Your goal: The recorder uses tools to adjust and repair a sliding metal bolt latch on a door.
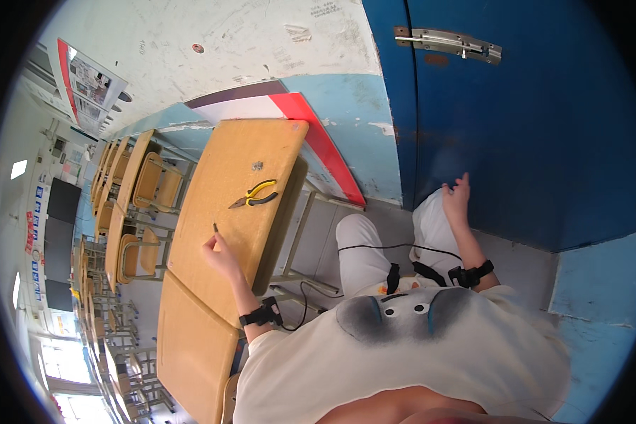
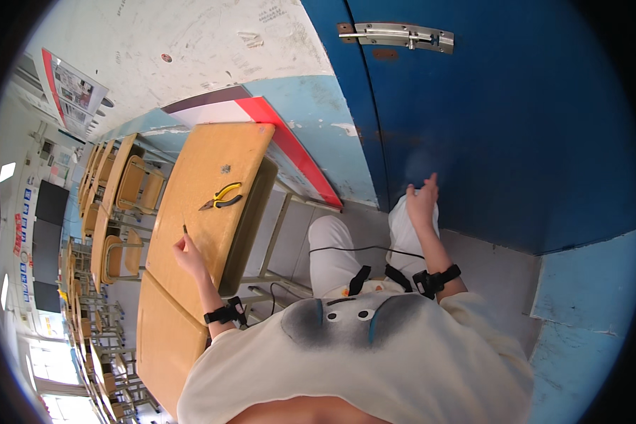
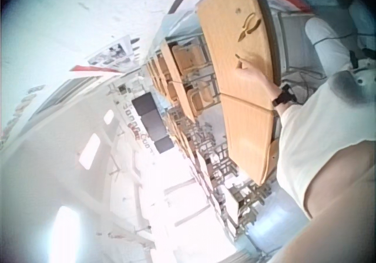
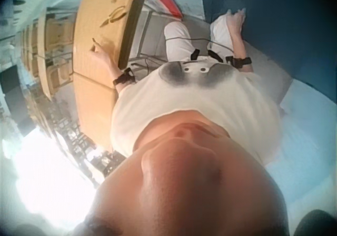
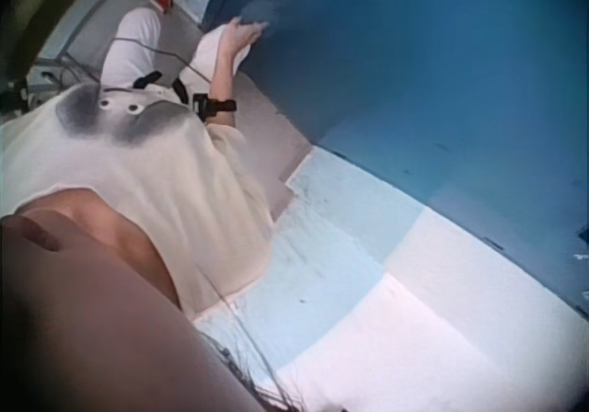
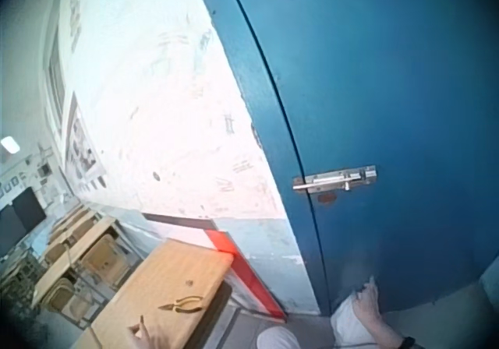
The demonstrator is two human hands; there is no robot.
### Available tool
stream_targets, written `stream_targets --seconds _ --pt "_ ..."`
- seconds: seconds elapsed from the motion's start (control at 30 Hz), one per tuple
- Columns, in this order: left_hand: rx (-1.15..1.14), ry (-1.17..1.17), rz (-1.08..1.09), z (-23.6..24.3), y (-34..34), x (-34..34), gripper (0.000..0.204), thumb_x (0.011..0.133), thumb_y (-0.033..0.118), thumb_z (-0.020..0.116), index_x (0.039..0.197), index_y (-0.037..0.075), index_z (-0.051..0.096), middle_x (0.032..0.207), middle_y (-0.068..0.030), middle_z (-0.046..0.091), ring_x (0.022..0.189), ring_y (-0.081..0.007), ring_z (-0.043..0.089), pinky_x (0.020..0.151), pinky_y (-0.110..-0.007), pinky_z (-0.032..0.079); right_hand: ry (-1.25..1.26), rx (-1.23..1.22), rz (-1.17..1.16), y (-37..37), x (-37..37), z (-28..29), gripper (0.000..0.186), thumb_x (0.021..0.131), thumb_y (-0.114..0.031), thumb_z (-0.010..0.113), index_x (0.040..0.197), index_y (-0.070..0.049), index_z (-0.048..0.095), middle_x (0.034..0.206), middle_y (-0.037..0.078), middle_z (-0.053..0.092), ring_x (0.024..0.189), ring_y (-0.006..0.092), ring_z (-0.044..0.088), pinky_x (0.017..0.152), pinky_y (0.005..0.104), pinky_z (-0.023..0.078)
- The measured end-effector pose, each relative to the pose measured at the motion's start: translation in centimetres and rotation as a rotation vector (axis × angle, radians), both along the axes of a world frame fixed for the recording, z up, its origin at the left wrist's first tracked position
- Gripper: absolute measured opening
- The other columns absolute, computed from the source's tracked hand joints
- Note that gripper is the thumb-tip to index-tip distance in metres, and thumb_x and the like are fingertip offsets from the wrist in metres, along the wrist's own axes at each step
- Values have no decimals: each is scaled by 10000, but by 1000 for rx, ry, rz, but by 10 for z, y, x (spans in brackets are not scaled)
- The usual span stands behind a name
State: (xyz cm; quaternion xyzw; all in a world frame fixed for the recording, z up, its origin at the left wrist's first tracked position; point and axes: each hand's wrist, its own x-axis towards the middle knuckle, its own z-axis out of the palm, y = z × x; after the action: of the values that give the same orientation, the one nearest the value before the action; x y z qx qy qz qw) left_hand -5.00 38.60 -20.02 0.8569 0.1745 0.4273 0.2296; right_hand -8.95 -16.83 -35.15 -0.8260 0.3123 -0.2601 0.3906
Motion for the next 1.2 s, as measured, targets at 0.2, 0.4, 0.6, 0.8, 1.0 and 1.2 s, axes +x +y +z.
stream_targets --seconds 0.2,0.4,0.6,0.8,1.0,1.2 --pt "-259 55 4 -8 -8 -12 280 867 250 644 835 -23 590 771 -145 628 760 -264 614 678 -401 477 5 515 67 -41 -34 73 926 880 -233 629 1457 39 -43 980 127 619 950 243 579 880 319 440" --pt "-137 244 120 -14 -6 -17 311 868 378 604 836 69 627 791 -62 661 763 -253 618 817 -445 401 -5 636 159 -31 -51 105 986 899 -321 611 1461 -70 -159 1134 123 605 945 185 627 796 307 502" --pt "-134 252 131 -11 -7 -21 338 864 418 582 838 85 630 805 -48 672 811 -270 609 863 -449 375 -73 690 248 -26 -48 114 974 909 -245 599 1442 -40 -190 1141 127 600 919 181 632 771 294 504" --pt "-72 309 143 -6 -16 -16 343 859 432 564 833 96 626 836 -45 670 909 -280 571 915 -453 327 -19 626 267 -30 -49 130 978 907 -240 575 1420 -22 -228 1271 151 512 1009 203 604 818 322 508" --pt "-31 283 124 -16 -7 -15 328 845 434 568 838 111 626 953 -64 656 967 -293 543 930 -466 302 -18 676 315 -25 -55 142 886 906 -212 539 1435 39 -125 1306 196 453 1059 251 587 858 374 501" --pt "-33 253 123 -15 -10 -11 326 836 436 572 845 115 626 956 -75 645 984 -306 538 940 -477 296 -11 632 300 -20 -58 142 856 895 -200 541 1442 49 -68 1325 208 425 1064 255 584 858 373 502"
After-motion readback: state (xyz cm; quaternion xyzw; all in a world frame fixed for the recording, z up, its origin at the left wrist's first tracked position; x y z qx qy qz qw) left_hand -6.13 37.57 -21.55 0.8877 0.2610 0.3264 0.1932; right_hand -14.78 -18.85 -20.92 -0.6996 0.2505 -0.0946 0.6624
